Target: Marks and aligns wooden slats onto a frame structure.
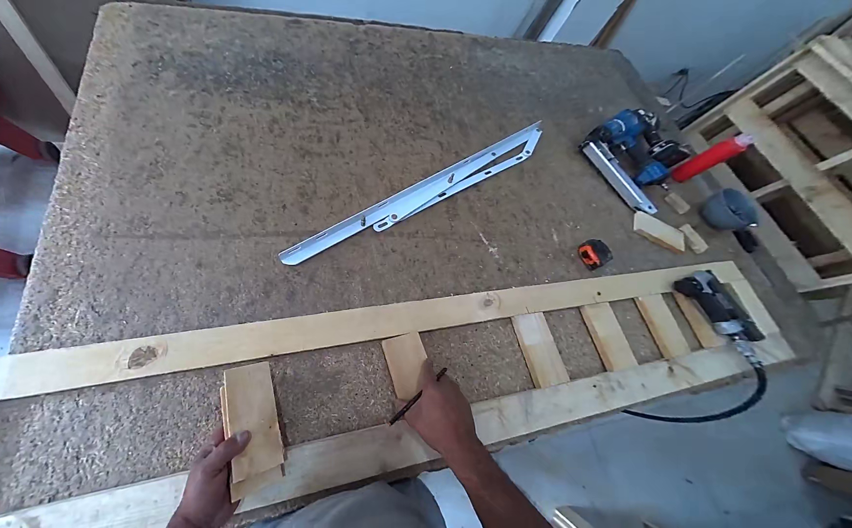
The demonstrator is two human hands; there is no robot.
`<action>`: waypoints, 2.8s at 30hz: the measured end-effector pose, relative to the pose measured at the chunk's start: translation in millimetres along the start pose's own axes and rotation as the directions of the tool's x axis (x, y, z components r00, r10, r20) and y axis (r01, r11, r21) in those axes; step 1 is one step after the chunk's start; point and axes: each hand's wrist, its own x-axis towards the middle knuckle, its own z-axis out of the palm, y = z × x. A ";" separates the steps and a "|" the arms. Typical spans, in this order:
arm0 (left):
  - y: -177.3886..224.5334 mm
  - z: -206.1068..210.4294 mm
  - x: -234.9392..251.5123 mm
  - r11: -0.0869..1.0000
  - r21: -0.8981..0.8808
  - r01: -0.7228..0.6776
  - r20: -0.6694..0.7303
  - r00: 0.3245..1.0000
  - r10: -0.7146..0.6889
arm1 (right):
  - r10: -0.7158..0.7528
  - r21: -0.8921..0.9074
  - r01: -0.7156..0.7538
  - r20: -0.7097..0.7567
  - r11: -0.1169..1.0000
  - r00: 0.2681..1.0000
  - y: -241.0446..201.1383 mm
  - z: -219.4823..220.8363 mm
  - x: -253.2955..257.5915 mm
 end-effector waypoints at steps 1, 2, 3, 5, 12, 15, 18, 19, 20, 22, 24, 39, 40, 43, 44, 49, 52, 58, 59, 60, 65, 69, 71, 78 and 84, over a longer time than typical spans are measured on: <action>-0.5 -0.8 0.5 1.000 -0.008 0.004 0.004 1.000 -0.003 | -0.002 0.001 0.002 -0.001 1.000 1.000 2.3 4.2 0.7; -1.0 -1.3 1.2 1.000 -0.012 0.009 0.003 1.000 -0.009 | 0.000 0.011 0.000 -0.011 1.000 1.000 3.8 8.8 2.0; -1.1 -0.7 1.5 1.000 -0.016 0.012 -0.003 1.000 -0.012 | 0.008 0.021 -0.008 -0.031 1.000 0.999 4.1 12.1 2.7; 0.1 4.9 0.2 1.000 0.008 0.013 -0.047 0.999 -0.012 | 0.025 0.030 -0.023 -0.056 0.999 0.998 2.4 14.3 2.9; 25.3 26.4 3.4 0.652 0.740 0.165 -0.405 0.884 0.235 | 0.013 0.126 0.002 -0.120 0.992 0.993 12.3 22.5 8.1; 39.4 44.5 -11.5 0.313 0.942 0.122 -0.258 0.861 0.439 | -0.035 0.276 0.061 -0.096 0.959 0.995 32.0 33.6 13.4; 34.0 85.7 -15.4 0.111 0.991 -0.070 0.033 0.951 0.307 | -0.128 0.450 0.166 -0.115 0.878 0.985 64.4 42.7 22.7; 25.2 102.2 -11.7 0.065 0.986 -0.153 0.137 0.971 0.196 | -0.163 0.468 0.200 -0.119 0.861 0.979 75.4 43.0 24.9; 13.6 119.5 -4.8 0.048 0.977 -0.207 0.204 0.977 0.054 | -0.199 0.456 0.223 -0.101 0.862 0.975 85.6 41.3 26.9; -15.2 154.8 13.7 0.037 0.970 -0.239 0.241 0.946 -0.215 | -0.284 0.403 0.268 -0.020 0.875 0.959 102.2 37.3 31.6; -43.8 184.9 27.6 0.010 0.971 -0.238 0.227 0.911 -0.344 | -0.340 0.398 0.294 0.049 0.869 0.939 110.9 35.7 36.0; -78.0 223.5 39.1 0.206 0.978 0.036 0.020 0.964 -0.263 | -0.439 0.644 0.329 0.010 0.690 0.899 118.7 36.1 51.0; -78.1 222.7 38.5 0.215 0.976 0.039 0.017 0.967 -0.254 | -0.442 0.640 0.338 0.004 0.690 0.897 117.6 36.2 51.5; -77.9 220.9 38.0 0.229 0.971 0.061 -0.003 0.970 -0.245 | -0.452 0.601 0.350 0.021 0.719 0.892 115.2 36.5 53.5; -78.3 219.9 38.1 0.229 0.971 0.062 -0.003 0.968 -0.250 | -0.458 0.594 0.353 0.029 0.723 0.889 115.7 36.5 53.4; -77.5 219.1 38.3 0.218 0.975 0.050 0.006 0.968 -0.250 | -0.483 0.600 0.392 -0.012 0.697 0.876 117.1 38.2 50.8; -80.8 217.7 38.5 0.209 0.977 0.041 0.011 0.971 -0.239 | -0.475 0.591 0.395 -0.023 0.703 0.880 117.1 39.2 50.0; -84.5 219.8 30.3 0.147 0.989 0.004 0.016 0.991 -0.135 | -0.468 0.523 0.430 -0.067 0.735 0.881 118.3 46.1 49.1; -88.5 217.9 27.0 0.077 0.996 -0.034 0.042 0.994 -0.105 | -0.472 0.497 0.450 -0.090 0.742 0.877 120.0 49.1 48.3; -92.9 216.1 24.2 -0.001 0.997 -0.071 0.070 0.994 -0.082 | -0.479 0.466 0.471 -0.110 0.749 0.871 122.1 51.9 47.2; -105.4 213.6 19.9 -0.253 0.953 -0.167 0.165 0.986 -0.030 | -0.516 0.345 0.551 -0.196 0.760 0.834 129.6 62.6 43.2; -109.3 210.2 20.2 -0.354 0.915 -0.195 0.195 0.980 -0.038 | -0.538 0.275 0.599 -0.268 0.752 0.799 130.5 70.2 44.7; -111.9 207.3 20.9 -0.392 0.891 -0.229 0.241 0.970 -0.020 | -0.564 0.218 0.649 -0.345 0.729 0.750 131.6 74.7 44.4; -112.6 206.6 22.0 -0.401 0.885 -0.235 0.243 0.970 -0.030 | -0.608 0.116 0.731 -0.477 0.672 0.635 133.5 83.2 45.3; -113.3 205.9 22.2 -0.415 0.881 -0.229 0.242 0.970 -0.020 | -0.626 0.085 0.751 -0.494 0.655 0.603 132.5 83.3 46.7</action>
